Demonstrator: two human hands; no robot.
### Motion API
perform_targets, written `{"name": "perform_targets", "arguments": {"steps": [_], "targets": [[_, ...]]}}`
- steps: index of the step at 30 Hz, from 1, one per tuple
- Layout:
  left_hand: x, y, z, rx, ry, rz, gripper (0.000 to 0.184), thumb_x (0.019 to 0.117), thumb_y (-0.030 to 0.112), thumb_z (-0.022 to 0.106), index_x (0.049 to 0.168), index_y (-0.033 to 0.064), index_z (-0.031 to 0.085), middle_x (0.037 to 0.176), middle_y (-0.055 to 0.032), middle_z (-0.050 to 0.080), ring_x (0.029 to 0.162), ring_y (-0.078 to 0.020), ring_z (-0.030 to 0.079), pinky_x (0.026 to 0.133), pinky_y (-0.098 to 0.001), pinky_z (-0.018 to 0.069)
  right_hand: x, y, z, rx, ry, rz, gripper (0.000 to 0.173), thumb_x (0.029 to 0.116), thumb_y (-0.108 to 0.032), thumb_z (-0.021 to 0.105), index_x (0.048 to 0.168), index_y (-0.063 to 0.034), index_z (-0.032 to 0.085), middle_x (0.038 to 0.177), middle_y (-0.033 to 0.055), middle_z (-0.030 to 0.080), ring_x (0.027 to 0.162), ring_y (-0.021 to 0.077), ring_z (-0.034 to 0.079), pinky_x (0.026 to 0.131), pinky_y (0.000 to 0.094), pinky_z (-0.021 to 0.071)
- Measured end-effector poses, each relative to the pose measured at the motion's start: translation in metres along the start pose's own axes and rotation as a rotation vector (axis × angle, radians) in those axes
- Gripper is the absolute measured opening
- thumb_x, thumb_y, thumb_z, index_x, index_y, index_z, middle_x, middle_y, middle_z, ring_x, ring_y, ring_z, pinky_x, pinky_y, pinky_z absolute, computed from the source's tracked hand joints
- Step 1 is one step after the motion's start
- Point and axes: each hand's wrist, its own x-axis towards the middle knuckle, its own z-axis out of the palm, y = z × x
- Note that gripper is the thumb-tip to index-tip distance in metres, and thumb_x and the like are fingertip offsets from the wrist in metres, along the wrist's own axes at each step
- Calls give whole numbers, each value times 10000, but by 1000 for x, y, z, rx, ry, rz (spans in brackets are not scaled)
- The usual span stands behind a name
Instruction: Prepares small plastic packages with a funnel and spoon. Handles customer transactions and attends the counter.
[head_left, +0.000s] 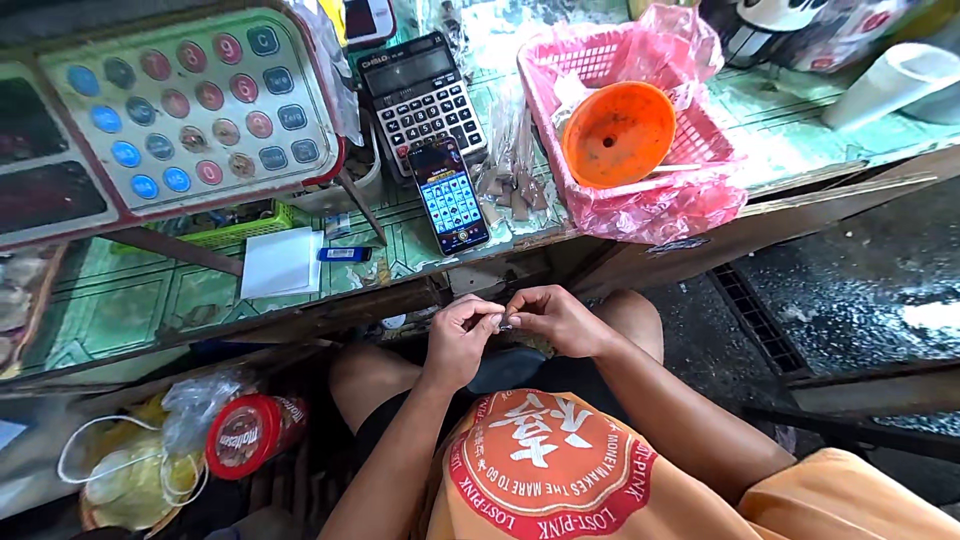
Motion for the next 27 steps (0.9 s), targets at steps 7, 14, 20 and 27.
{"name": "perform_targets", "arguments": {"steps": [7, 14, 20, 27], "targets": [[12, 4, -7, 28, 46, 44, 103, 967, 46, 657, 930, 5, 745, 851, -35, 702, 708, -90, 657, 671, -250, 588, 17, -11, 0, -60, 2, -29, 124, 984, -172, 664, 968, -63, 720, 855, -15, 689, 763, 35, 624, 709, 224, 528], [13, 9, -15, -28, 99, -79, 99, 941, 73, 711, 855, 23, 713, 711, -7, 690, 578, -73, 630, 561, -225, 556, 32, -17, -4, -134, -14, -49, 128, 981, -193, 678, 965, -74, 724, 854, -20, 690, 767, 32, 628, 712, 221, 530], [4, 7, -25, -143, -105, -112, 157, 901, -23, 714, 1054, -31, 747, 993, -98, 721, 818, -151, 697, 767, -306, 618, 27, -10, -5, -113, -18, -49, 108, 982, -159, 664, 963, -69, 721, 859, -18, 688, 779, 33, 629, 719, 218, 530], [6, 4, -15, -88, 32, -146, 108, 958, 75, 677, 867, 27, 710, 739, 3, 682, 596, -53, 607, 573, -211, 534, 18, -7, -7, -103, -69, -42, 111, 966, -166, 676, 970, -58, 699, 861, -9, 666, 770, 43, 611, 712, 227, 523]]}}
